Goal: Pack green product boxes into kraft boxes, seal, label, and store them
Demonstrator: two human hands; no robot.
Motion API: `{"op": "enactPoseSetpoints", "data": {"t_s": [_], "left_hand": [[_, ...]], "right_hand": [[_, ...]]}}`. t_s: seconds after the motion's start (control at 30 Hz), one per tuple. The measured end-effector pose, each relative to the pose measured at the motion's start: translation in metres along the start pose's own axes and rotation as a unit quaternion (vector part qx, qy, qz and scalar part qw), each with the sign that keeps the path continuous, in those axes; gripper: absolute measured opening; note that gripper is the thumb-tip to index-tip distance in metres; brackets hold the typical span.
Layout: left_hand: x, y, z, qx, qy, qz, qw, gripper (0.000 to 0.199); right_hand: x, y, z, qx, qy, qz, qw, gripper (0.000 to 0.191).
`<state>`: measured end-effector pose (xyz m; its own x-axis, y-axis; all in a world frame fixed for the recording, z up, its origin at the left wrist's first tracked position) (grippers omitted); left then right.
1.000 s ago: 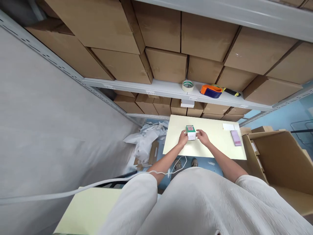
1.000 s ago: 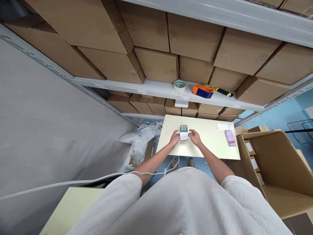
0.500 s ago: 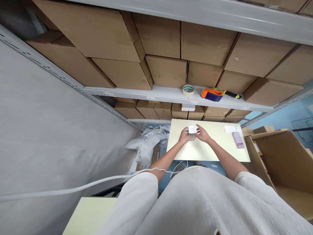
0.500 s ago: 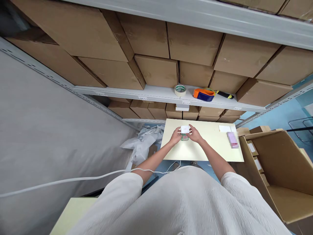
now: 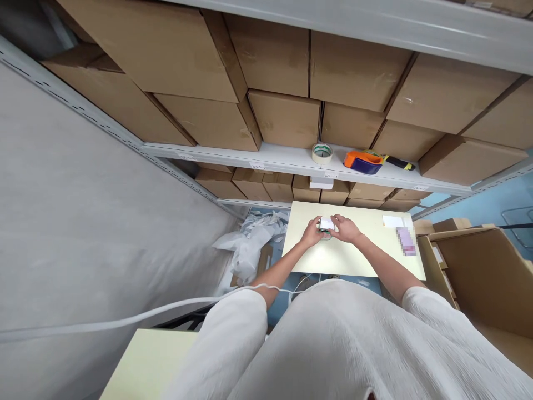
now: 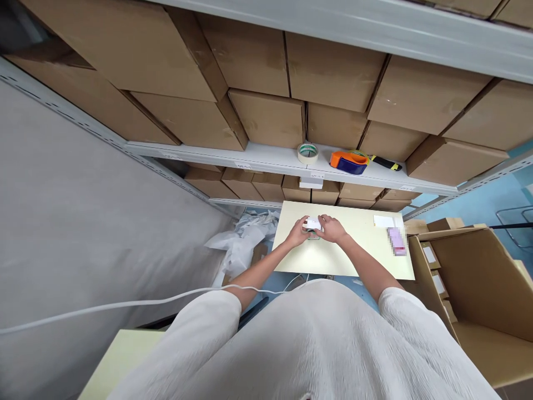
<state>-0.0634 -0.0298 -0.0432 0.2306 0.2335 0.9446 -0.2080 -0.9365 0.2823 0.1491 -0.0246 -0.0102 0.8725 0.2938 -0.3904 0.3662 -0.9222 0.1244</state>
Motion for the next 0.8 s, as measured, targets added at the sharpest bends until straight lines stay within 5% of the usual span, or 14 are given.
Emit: {"op": "enactPoseSetpoints", "data": {"t_s": [0.1,0.37,0.6,0.8], "left_hand": [[0.0,0.002,0.0,0.004,-0.013,0.007,1.0,0.09],[0.005,0.01,-0.002,-0.016,-0.046,0.071,0.996,0.103],[0.014,0.013,-0.007,-0.027,-0.148,0.103,0.983,0.087],[0.024,0.012,-0.007,-0.052,-0.19,0.159,0.967,0.087]], "right_hand": [[-0.005,-0.004,-0.003,0.015,-0.025,0.031,0.999,0.039],[-0.009,-0.024,-0.003,0.076,-0.133,0.2,0.968,0.038],[-0.009,-0.015,0.009,0.158,-0.057,0.117,0.979,0.031],[-0.022,-0.008,0.012,0.078,-0.05,0.076,0.993,0.038]]}}
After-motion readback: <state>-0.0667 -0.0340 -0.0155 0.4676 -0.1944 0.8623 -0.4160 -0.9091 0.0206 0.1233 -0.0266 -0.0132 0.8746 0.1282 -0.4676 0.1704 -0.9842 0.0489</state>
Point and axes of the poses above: each hand's wrist, its own y-axis away from the middle knuckle, its own z-axis out of the palm, x = y × z, the point moved 1 cm from there along -y, towards the middle knuckle, and after that the axes turned 6 degrees about y, right-handed, at the moved point
